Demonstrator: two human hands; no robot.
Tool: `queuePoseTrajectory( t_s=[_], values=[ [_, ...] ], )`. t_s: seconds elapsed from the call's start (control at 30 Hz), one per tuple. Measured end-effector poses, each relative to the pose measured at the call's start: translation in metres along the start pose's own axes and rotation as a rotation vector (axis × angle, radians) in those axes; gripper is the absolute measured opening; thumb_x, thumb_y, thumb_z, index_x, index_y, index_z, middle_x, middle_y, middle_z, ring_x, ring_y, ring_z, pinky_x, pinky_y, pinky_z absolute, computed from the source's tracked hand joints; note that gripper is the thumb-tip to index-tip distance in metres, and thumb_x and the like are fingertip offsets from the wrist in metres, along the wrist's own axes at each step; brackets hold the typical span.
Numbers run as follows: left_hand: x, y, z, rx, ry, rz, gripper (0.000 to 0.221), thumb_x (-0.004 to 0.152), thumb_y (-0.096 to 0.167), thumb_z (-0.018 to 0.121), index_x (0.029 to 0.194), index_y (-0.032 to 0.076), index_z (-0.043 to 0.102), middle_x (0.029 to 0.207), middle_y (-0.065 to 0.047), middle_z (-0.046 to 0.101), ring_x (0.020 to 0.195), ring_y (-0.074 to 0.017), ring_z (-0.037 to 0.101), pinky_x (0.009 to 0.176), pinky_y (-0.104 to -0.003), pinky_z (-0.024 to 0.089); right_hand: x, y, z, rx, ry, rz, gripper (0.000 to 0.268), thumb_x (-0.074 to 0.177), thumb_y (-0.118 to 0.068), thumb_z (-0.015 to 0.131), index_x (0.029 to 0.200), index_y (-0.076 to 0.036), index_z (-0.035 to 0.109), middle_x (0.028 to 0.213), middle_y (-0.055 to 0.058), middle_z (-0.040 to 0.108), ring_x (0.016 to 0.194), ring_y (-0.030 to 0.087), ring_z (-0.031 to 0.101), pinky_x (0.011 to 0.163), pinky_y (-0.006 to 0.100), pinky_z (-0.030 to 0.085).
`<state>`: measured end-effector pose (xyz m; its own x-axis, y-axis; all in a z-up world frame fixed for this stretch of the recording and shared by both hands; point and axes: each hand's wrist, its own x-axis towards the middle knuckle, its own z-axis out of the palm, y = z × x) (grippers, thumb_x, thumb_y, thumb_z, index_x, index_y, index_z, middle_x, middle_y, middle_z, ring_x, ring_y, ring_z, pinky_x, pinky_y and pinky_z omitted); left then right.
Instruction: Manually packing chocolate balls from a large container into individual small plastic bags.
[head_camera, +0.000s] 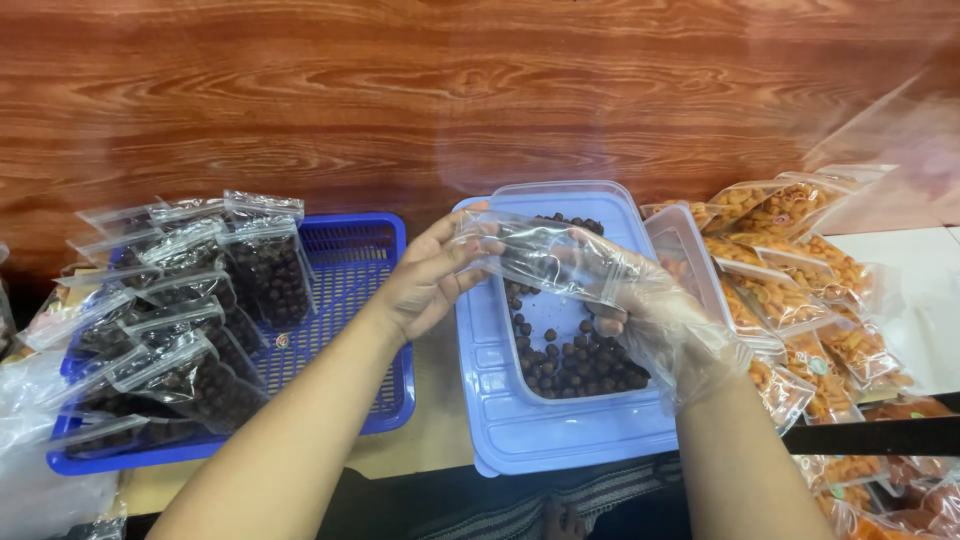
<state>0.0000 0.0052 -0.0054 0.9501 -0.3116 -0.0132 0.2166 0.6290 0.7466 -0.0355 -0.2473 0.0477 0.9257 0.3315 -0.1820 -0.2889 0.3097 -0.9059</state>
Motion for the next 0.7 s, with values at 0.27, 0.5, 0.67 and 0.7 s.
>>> queuePoseTrajectory(
  t_s=[0.27, 0.5, 0.67, 0.7],
  values=[
    [0.008, -0.012, -0.011, -0.063, 0.016, 0.014, 0.051, 0.082, 0.008, 0.081, 0.128, 0.007, 0.060, 0.110, -0.009, 0.070, 0.100, -0.0235, 0.072, 0.093, -0.035, 0.061, -0.003, -0.001, 0.006, -0.056, 0.049, 0.019, 0.063, 0.088, 0.010, 0.059, 0.149, -0.007, 0.055, 0.086, 0.007, 0.064, 0.044, 0.002, 0.040, 0.034, 0.016, 0.041],
    [0.009, -0.014, -0.009, -0.112, 0.112, 0.034, 0.029, 0.093, 0.013, 0.072, 0.121, 0.010, 0.067, 0.103, -0.006, 0.075, 0.095, -0.0186, 0.074, 0.086, -0.032, 0.063, -0.011, -0.011, 0.030, -0.066, 0.104, 0.000, 0.057, 0.086, 0.011, 0.063, 0.140, -0.007, 0.064, 0.091, 0.013, 0.069, 0.041, 0.004, 0.042, 0.034, 0.020, 0.044],
    [0.007, -0.009, -0.009, -0.117, 0.104, 0.038, 0.026, 0.094, 0.013, 0.070, 0.119, 0.011, 0.069, 0.103, -0.007, 0.075, 0.095, -0.0190, 0.074, 0.087, -0.034, 0.063, -0.014, -0.015, 0.038, -0.071, 0.121, 0.002, 0.060, 0.082, 0.015, 0.064, 0.138, -0.007, 0.066, 0.099, 0.016, 0.071, 0.040, 0.005, 0.041, 0.034, 0.023, 0.045],
    [0.005, -0.005, -0.006, -0.103, 0.087, 0.048, 0.029, 0.094, 0.013, 0.069, 0.123, 0.010, 0.067, 0.105, -0.008, 0.074, 0.096, -0.0193, 0.074, 0.088, -0.035, 0.063, -0.015, -0.018, 0.043, -0.061, 0.135, -0.008, 0.057, 0.082, 0.016, 0.064, 0.134, -0.006, 0.069, 0.087, 0.014, 0.069, 0.039, 0.006, 0.043, 0.034, 0.024, 0.046]
  ],
)
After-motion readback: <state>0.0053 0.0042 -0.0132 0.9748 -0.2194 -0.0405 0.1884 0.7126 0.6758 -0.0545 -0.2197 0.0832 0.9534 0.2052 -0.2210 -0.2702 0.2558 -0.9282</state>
